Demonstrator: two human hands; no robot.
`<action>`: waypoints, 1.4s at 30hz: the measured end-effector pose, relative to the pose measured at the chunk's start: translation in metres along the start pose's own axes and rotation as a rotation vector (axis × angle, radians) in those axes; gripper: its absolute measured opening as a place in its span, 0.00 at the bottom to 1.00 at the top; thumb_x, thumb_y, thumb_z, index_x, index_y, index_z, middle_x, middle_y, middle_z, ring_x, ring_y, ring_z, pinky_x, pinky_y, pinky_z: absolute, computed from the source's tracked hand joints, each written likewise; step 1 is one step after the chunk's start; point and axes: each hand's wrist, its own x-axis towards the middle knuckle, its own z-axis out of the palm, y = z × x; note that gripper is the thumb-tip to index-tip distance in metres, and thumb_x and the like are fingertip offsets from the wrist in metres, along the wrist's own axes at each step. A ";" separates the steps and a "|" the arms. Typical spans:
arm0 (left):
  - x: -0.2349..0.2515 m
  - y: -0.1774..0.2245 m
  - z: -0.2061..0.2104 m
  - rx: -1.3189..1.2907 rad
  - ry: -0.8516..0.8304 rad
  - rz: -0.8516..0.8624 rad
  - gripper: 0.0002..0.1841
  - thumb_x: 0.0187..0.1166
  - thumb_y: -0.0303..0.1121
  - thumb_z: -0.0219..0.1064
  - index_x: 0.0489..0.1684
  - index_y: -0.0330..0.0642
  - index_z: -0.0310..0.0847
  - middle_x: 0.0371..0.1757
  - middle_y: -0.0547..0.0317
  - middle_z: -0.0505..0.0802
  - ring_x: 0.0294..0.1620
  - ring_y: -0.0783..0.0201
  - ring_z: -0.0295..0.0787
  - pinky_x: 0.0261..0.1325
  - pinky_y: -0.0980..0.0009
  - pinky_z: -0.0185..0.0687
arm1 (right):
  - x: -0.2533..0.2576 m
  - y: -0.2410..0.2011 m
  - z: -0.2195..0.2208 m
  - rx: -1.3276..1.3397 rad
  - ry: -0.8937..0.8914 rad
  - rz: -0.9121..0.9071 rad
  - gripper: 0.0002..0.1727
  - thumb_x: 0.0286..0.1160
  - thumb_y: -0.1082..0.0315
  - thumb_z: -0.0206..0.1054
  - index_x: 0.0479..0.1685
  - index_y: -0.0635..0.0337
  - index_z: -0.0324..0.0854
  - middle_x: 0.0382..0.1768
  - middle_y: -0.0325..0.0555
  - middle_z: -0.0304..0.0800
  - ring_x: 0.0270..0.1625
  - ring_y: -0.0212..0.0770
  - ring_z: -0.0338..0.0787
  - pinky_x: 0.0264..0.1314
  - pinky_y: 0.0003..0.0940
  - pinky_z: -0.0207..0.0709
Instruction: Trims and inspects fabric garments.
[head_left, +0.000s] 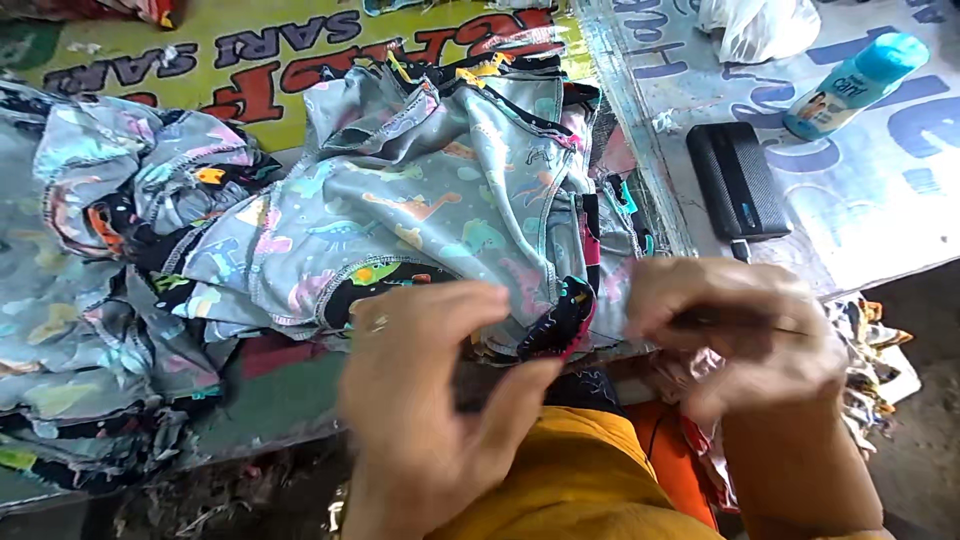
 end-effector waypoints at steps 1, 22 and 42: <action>0.001 0.000 0.011 0.053 -0.078 -0.019 0.18 0.83 0.52 0.67 0.54 0.47 0.84 0.58 0.62 0.91 0.64 0.66 0.84 0.69 0.60 0.74 | 0.008 0.002 0.004 -0.129 0.051 0.026 0.21 0.71 0.53 0.77 0.54 0.59 0.86 0.36 0.29 0.81 0.32 0.14 0.73 0.29 0.08 0.67; 0.007 -0.017 0.039 -0.763 0.069 -0.436 0.11 0.89 0.32 0.60 0.63 0.53 0.79 0.48 0.73 0.91 0.47 0.76 0.90 0.54 0.79 0.87 | 0.033 0.033 0.024 0.186 0.274 0.295 0.01 0.81 0.71 0.65 0.44 0.57 0.79 0.25 0.32 0.78 0.18 0.19 0.72 0.16 0.11 0.68; 0.005 -0.007 0.050 -0.459 -0.031 -0.339 0.05 0.84 0.26 0.64 0.50 0.40 0.84 0.42 0.68 0.90 0.40 0.78 0.87 0.44 0.83 0.85 | 0.031 0.030 0.038 -0.241 0.366 0.192 0.07 0.81 0.70 0.66 0.34 0.61 0.83 0.24 0.31 0.81 0.21 0.18 0.76 0.20 0.11 0.71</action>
